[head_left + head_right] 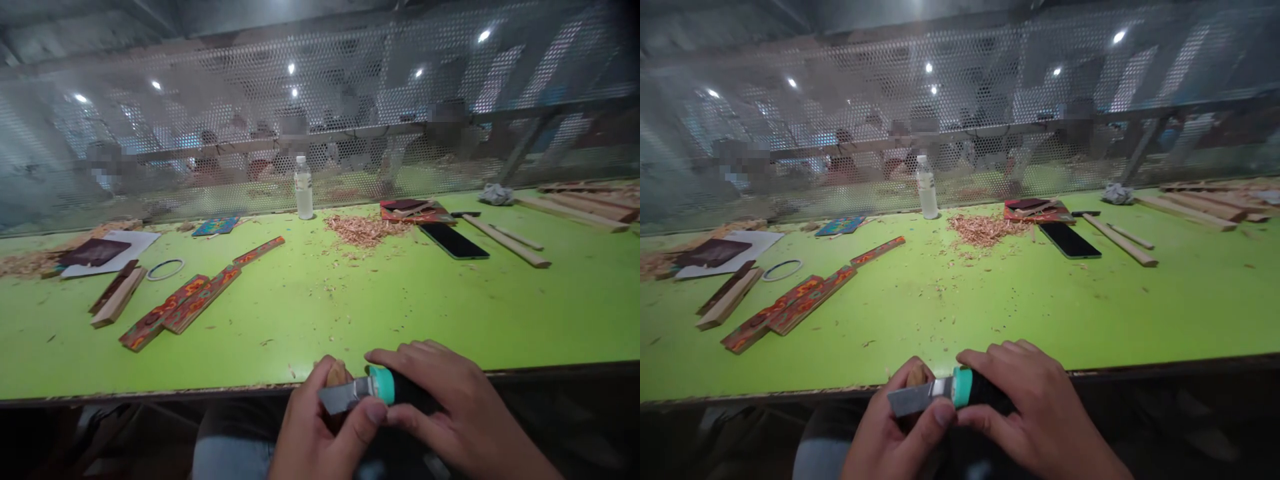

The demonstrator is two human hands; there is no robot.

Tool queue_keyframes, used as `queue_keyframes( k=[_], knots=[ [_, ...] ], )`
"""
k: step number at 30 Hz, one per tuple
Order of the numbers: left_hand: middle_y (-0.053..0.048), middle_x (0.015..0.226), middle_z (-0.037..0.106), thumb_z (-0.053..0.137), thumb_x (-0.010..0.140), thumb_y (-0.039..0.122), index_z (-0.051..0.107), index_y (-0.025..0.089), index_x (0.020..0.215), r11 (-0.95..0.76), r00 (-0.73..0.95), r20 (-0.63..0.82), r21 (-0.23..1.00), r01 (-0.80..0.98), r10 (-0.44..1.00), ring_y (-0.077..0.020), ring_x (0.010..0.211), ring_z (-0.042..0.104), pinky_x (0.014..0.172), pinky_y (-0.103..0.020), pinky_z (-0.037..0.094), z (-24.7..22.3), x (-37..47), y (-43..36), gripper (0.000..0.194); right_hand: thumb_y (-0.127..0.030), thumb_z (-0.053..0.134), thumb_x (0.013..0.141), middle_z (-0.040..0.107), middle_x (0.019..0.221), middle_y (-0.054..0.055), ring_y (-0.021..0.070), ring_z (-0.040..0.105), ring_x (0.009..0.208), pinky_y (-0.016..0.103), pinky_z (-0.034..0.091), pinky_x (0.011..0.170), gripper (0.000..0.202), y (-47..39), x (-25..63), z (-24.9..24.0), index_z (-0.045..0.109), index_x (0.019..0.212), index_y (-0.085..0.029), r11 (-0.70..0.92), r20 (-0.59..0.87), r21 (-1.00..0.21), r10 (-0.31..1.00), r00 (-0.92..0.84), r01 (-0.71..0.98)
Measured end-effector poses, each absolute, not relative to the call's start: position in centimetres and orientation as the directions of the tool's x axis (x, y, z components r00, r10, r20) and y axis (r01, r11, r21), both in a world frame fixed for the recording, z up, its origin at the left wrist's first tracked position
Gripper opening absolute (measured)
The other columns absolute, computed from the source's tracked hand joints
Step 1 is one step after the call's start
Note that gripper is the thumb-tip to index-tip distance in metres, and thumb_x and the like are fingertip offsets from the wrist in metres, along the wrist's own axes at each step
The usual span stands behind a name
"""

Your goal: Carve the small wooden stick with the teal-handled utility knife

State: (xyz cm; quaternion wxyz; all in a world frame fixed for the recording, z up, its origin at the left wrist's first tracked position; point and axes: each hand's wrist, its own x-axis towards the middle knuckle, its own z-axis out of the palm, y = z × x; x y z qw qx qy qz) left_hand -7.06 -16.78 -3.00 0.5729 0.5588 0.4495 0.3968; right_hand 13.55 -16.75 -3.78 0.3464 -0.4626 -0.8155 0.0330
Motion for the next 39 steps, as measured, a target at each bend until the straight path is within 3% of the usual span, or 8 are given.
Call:
queue_keyframes(
  k=[5,11,18,20,26,33,36,39],
  knots=[
    [0.005,0.066,0.035,0.06,0.094,0.061,0.039,0.024,0.071,-0.03,0.297,-0.025,0.984,0.177,0.955,-0.0146,0.064,0.036,0.061,-0.029,0.028,-2.8,-7.0,-16.7,0.048,-0.063,0.05,0.101,0.069,0.082,0.002,0.02,0.062,0.073,0.034,0.044,0.068,0.047,-17.0,13.2,-4.4,0.065,0.121,-0.025,0.555,0.556,-0.363,0.774,-0.304,0.749],
    [0.005,0.066,0.04,0.058,0.095,0.053,0.041,0.024,0.069,-0.011,0.208,-0.042,0.969,0.247,0.977,-0.0144,0.064,0.039,0.061,-0.028,0.03,-2.6,-6.7,-17.0,0.043,-0.056,0.056,0.101,0.066,0.082,0.0,0.0198,0.058,0.073,0.034,0.04,0.069,0.041,-16.8,13.0,-5.0,0.061,0.127,-0.025,0.568,0.595,-0.316,0.743,-0.307,0.76],
    [0.003,0.067,0.05,0.059,0.094,0.053,0.054,0.022,0.073,0.001,0.115,-0.033,0.965,0.262,0.993,-0.0165,0.066,0.047,0.064,-0.028,0.034,-3.2,-6.1,-17.1,0.038,-0.054,0.055,0.102,0.066,0.08,0.0,0.021,0.058,0.073,0.035,0.04,0.07,0.038,-16.7,12.6,-5.4,0.062,0.126,-0.025,0.531,0.62,-0.291,0.738,-0.266,0.796],
    [0.002,0.066,0.052,0.057,0.094,0.059,0.055,0.021,0.073,0.016,0.055,-0.034,0.952,0.305,0.998,-0.0171,0.067,0.048,0.064,-0.028,0.034,-3.7,-6.0,-17.1,0.043,-0.054,0.054,0.102,0.069,0.083,0.001,0.0213,0.061,0.076,0.035,0.042,0.073,0.037,-16.7,12.5,-5.3,0.062,0.126,-0.026,0.5,0.637,-0.325,0.743,-0.205,0.803],
    [0.007,0.061,0.034,0.054,0.086,0.08,0.04,0.023,0.065,0.029,0.077,-0.055,0.954,0.298,0.995,-0.0141,0.061,0.034,0.06,-0.028,0.027,-4.2,-6.8,-16.8,0.062,-0.058,0.056,0.1,0.077,0.11,-0.001,0.0199,0.07,0.098,0.031,0.048,0.085,0.035,-16.7,12.7,-5.1,0.062,0.125,-0.035,0.441,0.63,-0.527,0.777,-0.014,0.727],
    [0.006,0.065,0.042,0.069,0.07,0.084,0.052,0.021,0.072,0.078,0.133,-0.099,0.985,0.155,0.986,-0.0145,0.064,0.036,0.061,-0.026,0.029,-3.2,-6.9,-16.7,0.065,-0.056,0.058,0.1,0.077,0.099,0.0,0.0205,0.071,0.087,0.032,0.052,0.075,0.035,-16.6,13.4,-4.2,0.064,0.124,-0.032,0.479,0.551,-0.38,0.804,-0.222,0.791],
    [0.007,0.065,0.038,0.071,0.075,0.078,0.046,0.023,0.072,0.063,0.182,-0.082,0.993,0.104,0.98,-0.0139,0.063,0.034,0.059,-0.026,0.029,-3.1,-6.7,-16.6,0.061,-0.055,0.06,0.099,0.074,0.088,-0.001,0.0192,0.068,0.076,0.031,0.051,0.067,0.036,-16.4,13.8,-4.0,0.064,0.125,-0.031,0.546,0.512,-0.319,0.787,-0.344,0.775],
    [0.008,0.064,0.036,0.069,0.084,0.069,0.041,0.024,0.07,0.001,0.216,-0.027,0.993,0.118,0.976,-0.0137,0.062,0.034,0.058,-0.026,0.027,-3.3,-6.5,-16.5,0.054,-0.055,0.06,0.099,0.071,0.083,-0.002,0.0183,0.066,0.073,0.031,0.049,0.066,0.037,-16.4,13.9,-4.1,0.063,0.126,-0.03,0.568,0.503,-0.334,0.782,-0.368,0.752]
  ],
)
